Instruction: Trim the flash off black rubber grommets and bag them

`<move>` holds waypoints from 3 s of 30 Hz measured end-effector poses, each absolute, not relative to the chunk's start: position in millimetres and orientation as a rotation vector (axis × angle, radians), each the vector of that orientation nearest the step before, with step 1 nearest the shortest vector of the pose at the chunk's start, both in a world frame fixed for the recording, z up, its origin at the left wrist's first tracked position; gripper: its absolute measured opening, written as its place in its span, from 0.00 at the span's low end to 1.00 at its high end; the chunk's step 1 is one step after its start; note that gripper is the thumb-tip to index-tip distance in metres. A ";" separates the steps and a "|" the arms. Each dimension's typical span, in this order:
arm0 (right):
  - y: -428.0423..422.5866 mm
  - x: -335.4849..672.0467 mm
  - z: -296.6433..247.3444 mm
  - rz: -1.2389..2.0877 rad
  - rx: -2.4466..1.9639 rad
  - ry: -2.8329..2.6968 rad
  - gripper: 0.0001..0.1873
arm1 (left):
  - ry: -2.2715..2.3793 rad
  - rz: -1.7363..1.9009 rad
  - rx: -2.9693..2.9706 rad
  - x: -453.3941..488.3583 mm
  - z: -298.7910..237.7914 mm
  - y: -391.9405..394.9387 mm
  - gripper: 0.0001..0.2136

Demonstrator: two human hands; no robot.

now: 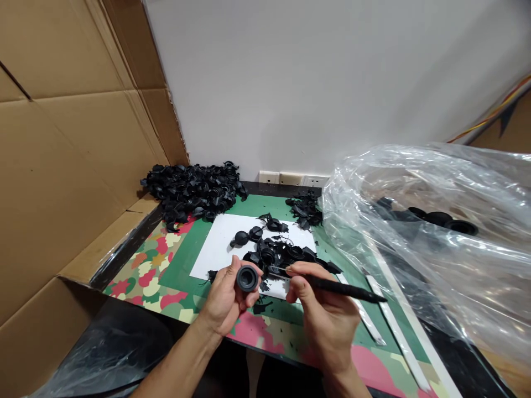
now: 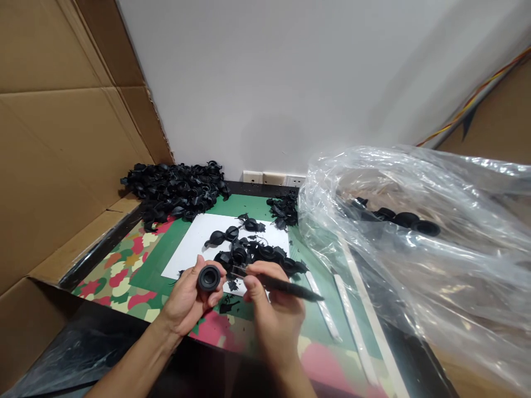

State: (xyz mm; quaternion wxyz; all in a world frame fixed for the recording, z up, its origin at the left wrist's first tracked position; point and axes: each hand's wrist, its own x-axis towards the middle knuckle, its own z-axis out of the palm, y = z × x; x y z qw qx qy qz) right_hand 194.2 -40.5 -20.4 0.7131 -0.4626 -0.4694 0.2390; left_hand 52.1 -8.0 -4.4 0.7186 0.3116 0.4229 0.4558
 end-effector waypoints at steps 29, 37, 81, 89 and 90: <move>-43.5 202.9 -17.0 0.802 -0.949 -0.944 0.09 | 1.047 0.970 0.689 46.6 -1.0 -0.1 0.23; -48.0 174.3 -16.1 0.607 -0.814 -1.152 0.02 | 1.154 1.111 0.897 55.1 5.0 -8.4 0.25; -47.4 170.5 -25.4 0.417 -0.846 -1.385 0.06 | 1.236 1.109 0.881 62.2 0.2 -8.6 0.25; -51.5 170.1 -21.1 0.323 -0.856 -1.488 0.04 | 1.269 1.138 0.926 64.3 -1.8 -8.5 0.25; -52.3 169.9 -22.9 0.312 -0.869 -1.491 0.05 | 1.270 1.138 0.918 64.4 -1.5 -8.6 0.25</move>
